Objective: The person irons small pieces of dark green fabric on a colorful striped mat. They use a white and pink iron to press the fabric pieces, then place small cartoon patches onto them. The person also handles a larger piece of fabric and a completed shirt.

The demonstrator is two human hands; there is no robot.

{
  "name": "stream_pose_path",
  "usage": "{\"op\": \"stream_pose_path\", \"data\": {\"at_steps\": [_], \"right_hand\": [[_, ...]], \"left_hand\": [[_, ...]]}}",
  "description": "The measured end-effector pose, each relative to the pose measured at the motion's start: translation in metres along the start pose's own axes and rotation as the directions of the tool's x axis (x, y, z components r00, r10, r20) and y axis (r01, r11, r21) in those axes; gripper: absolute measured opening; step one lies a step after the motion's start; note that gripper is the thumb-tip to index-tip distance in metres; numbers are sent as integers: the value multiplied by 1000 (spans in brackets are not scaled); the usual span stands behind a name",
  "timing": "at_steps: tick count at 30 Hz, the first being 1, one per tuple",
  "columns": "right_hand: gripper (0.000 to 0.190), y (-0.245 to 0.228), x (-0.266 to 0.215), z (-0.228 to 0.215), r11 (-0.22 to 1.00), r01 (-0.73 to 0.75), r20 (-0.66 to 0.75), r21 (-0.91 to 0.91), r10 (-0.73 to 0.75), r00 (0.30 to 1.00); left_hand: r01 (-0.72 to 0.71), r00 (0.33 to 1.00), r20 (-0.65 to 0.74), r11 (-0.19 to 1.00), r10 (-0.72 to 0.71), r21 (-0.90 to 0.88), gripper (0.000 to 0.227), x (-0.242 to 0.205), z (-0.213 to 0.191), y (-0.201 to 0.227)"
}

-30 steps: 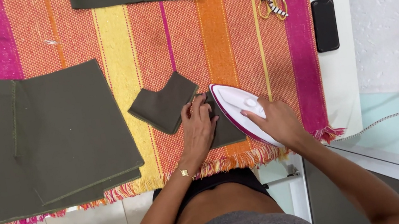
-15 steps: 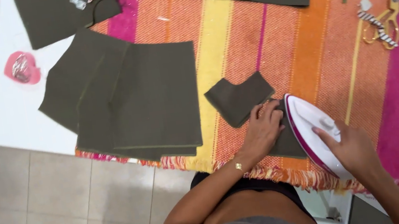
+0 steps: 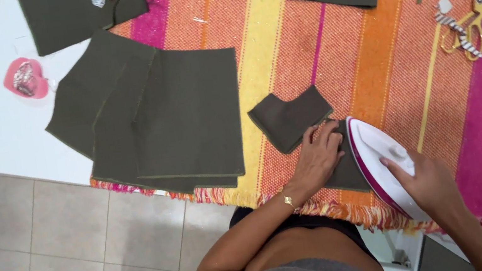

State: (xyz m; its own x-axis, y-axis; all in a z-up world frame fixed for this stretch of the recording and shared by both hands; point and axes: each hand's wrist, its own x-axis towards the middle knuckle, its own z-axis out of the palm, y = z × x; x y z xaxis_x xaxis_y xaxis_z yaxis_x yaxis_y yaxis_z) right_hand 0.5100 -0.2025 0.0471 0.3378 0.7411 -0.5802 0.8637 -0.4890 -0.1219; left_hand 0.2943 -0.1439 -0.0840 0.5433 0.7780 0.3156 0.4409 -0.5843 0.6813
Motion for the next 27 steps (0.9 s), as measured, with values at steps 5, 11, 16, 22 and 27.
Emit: {"op": "stream_pose_path", "data": {"at_steps": [5,11,16,22,27], "right_hand": [[73,-11,3,-3,993,-91,-48,73,94,994],[65,40,-10,-17,997,63,-179,-44,-70,981],[58,86,21,-43,982,166,-306,85,-133,943],[56,114,16,-45,996,9,-256,85,13,967],[63,99,-5,-60,985,-169,-104,19,170,980]], "left_hand": [[59,992,106,994,-68,90,28,-18,62,-32],[-32,999,18,997,30,64,30,-13,40,-29],[-76,997,-11,995,77,57,29,-10,25,-22],[-170,966,-196,985,169,14,15,-20,-21,-3],[-147,955,-247,985,164,86,20,-80,-46,-29]]}}
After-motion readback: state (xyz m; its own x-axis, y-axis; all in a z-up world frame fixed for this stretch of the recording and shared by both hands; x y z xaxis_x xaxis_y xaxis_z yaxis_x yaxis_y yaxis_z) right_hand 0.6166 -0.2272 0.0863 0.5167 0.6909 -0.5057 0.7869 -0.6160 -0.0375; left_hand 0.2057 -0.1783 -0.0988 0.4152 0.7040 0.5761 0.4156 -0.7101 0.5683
